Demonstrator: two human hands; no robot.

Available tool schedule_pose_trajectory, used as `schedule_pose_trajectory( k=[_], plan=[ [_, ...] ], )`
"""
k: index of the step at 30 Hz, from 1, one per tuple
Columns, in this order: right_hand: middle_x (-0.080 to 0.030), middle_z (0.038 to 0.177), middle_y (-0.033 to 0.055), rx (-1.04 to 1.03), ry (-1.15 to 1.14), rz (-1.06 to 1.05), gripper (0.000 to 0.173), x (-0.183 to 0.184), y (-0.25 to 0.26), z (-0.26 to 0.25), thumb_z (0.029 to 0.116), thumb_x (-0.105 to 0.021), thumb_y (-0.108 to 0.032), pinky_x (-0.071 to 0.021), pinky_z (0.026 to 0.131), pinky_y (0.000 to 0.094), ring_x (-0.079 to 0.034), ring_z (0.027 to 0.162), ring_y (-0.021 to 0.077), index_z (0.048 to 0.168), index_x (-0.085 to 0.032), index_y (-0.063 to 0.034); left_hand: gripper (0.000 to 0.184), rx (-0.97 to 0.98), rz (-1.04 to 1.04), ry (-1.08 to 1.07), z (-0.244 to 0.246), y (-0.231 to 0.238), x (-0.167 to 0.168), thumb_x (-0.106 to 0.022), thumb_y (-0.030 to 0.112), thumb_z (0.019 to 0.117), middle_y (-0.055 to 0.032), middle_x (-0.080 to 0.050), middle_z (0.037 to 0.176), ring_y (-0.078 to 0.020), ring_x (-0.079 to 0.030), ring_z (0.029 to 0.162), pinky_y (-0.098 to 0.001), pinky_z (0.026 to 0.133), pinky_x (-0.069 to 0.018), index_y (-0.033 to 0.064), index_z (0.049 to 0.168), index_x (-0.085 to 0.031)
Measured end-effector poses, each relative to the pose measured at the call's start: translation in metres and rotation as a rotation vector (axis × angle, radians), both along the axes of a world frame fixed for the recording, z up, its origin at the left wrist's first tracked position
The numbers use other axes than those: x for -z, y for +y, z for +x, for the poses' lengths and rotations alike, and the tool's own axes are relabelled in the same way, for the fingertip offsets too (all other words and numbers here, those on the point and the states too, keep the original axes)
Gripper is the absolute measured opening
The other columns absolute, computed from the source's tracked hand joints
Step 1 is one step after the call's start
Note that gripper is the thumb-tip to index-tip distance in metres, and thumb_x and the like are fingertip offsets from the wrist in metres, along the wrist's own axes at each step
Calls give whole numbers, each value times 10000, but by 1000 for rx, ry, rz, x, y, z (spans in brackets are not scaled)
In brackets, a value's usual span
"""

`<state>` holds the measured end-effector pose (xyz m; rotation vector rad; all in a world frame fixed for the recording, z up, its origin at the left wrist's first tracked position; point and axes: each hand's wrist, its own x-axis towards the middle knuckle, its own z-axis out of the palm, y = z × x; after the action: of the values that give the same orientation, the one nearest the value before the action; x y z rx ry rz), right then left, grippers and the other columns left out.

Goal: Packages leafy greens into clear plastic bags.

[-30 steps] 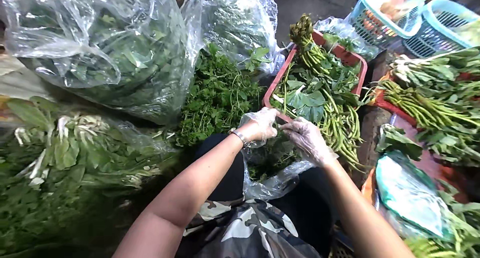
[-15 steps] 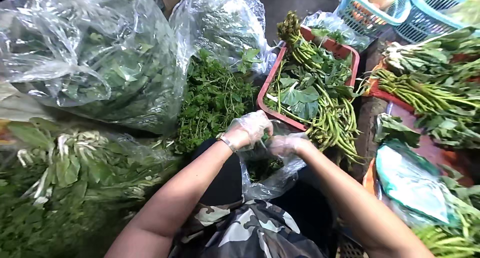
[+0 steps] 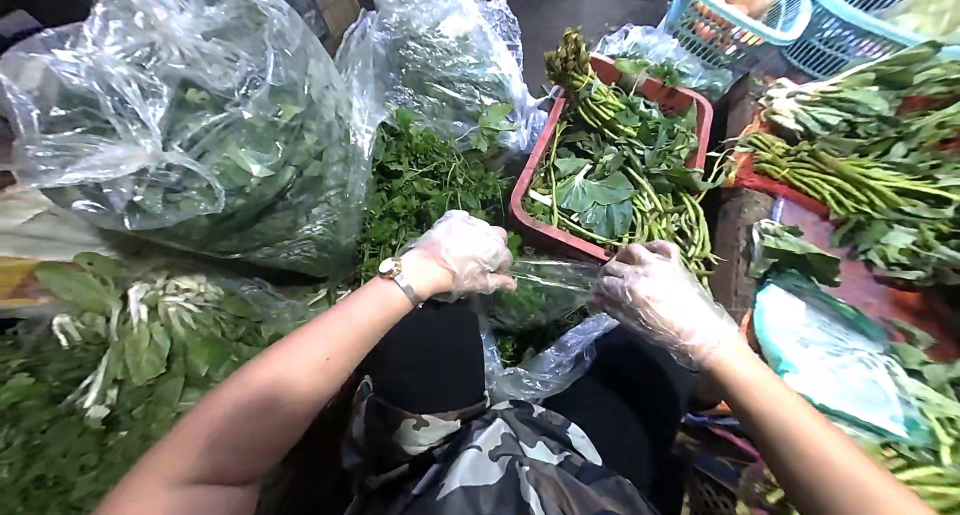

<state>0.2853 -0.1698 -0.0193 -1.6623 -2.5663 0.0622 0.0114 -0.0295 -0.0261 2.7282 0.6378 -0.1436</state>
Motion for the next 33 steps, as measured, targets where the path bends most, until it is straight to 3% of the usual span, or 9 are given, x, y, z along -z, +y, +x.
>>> schedule_pose_trajectory(
  k=[5, 8, 10, 13, 15, 19, 23, 27, 33],
  plan=[
    [-711, 973, 223, 577, 385, -151, 600, 16, 7, -21, 937, -727, -119, -532, 839, 608, -691, 899, 408, 1484, -502, -18, 193, -468, -315, -390, 13, -23, 12, -724, 179, 949, -171, -690, 959, -335, -670, 948, -553, 883, -515, 10, 1027, -675],
    [-680, 1098, 258, 657, 220, -227, 225, 16, 14, -21, 958, -717, -195, -494, 899, 624, -640, 1066, 455, 1128, -762, -56, 346, -541, -330, -280, 24, -30, 16, -666, 180, 989, -147, -718, 1058, -335, -684, 1020, -569, 926, -523, 86, 1318, -620],
    [-629, 1156, 279, 644, 282, -220, 207, 18, 11, -8, 916, -778, -257, -471, 911, 638, -585, 1098, 474, 984, -793, -62, 230, -536, -279, -164, 25, -33, 14, -605, 207, 1024, -159, -716, 1112, -363, -662, 1104, -586, 969, -498, 101, 1199, -709],
    [-582, 1350, 125, 489, 911, -166, 129, 37, 7, 12, 911, -710, -195, -487, 1011, 432, -549, 1246, 240, 890, -746, -73, 287, -677, -394, -282, 26, -36, 14, -513, 226, 1067, -226, -682, 1109, -393, -631, 1111, -604, 961, -469, 17, 1112, -705],
    [-620, 1406, 29, 367, 1587, -160, 254, 56, 13, -2, 925, -521, -198, -534, 997, 339, -596, 1258, 143, 1020, -738, -105, 293, -816, -604, -571, 36, -48, 29, -499, 192, 1064, -231, -659, 1126, -336, -610, 1087, -527, 960, -474, -27, 1142, -679],
    [-759, 871, 36, 536, 2342, -160, 433, 58, 27, -49, 1069, -314, -246, -602, 809, 351, -735, 881, 169, 866, -685, -150, 323, -960, -1137, -1173, 63, -58, 54, -405, 130, 1054, -85, -672, 1196, -157, -603, 1109, -361, 959, -490, 52, 1212, -677],
    [-563, 604, -57, 786, 2047, -160, 383, 64, 33, -67, 1114, -336, -205, -553, 631, 240, -602, 597, 66, 832, -589, -148, 441, -848, -1310, -1279, 71, -57, 64, -261, 263, 1101, -43, -739, 998, -142, -685, 992, -339, 911, -544, 95, 1031, -662],
    [-600, 712, -26, 861, 1804, -257, 252, 75, 30, -68, 1094, -433, -186, -538, 652, 256, -604, 675, 79, 956, -623, -94, 236, -803, -1002, -845, 75, -62, 64, -439, 117, 1077, -120, -661, 1056, -163, -602, 982, -356, 906, -485, -25, 1152, -612],
    [-706, 1027, 60, 858, 1750, -358, 234, 85, 15, -59, 1005, -533, 1, -575, 786, 284, -673, 886, 107, 1205, -656, -1, 173, -822, -1030, -889, 77, -66, 78, -508, 36, 1042, -50, -652, 881, -86, -592, 796, -267, 779, -494, -22, 1145, -635]
  ],
)
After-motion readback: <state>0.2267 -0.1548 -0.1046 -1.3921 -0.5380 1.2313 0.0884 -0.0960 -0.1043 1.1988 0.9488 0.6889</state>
